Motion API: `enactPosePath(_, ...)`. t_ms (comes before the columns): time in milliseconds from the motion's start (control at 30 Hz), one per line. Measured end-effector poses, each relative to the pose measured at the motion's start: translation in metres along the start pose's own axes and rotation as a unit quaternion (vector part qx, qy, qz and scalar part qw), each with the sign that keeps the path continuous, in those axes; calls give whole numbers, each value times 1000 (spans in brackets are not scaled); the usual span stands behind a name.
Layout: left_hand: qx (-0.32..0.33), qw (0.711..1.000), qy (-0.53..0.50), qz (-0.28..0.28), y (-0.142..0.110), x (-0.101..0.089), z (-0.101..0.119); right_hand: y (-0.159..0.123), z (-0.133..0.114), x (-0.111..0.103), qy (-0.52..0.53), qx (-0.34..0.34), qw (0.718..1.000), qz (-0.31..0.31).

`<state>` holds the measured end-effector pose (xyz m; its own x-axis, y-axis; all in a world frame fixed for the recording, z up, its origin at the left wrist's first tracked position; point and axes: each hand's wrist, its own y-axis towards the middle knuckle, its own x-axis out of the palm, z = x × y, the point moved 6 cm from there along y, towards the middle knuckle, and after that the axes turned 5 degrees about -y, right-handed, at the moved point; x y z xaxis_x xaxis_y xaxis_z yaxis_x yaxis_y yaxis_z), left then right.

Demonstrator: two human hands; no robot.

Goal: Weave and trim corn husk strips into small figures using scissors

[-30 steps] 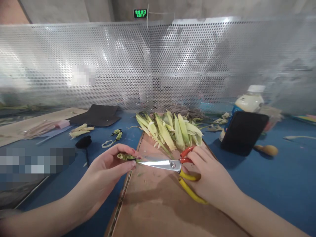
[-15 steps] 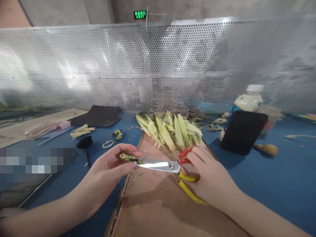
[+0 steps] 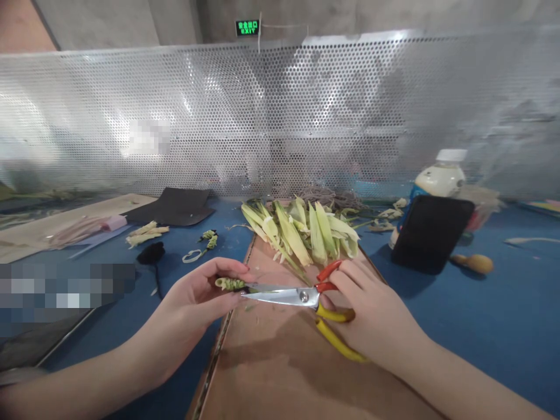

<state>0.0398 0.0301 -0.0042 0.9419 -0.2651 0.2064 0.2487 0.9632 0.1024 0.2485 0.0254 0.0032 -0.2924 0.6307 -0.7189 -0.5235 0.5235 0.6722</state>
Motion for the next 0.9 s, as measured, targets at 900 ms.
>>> enactPosePath(900, -6, 1000, 0, -5, 2, 1, 1, -4, 2, 1, -10, 7, 1000, -5)
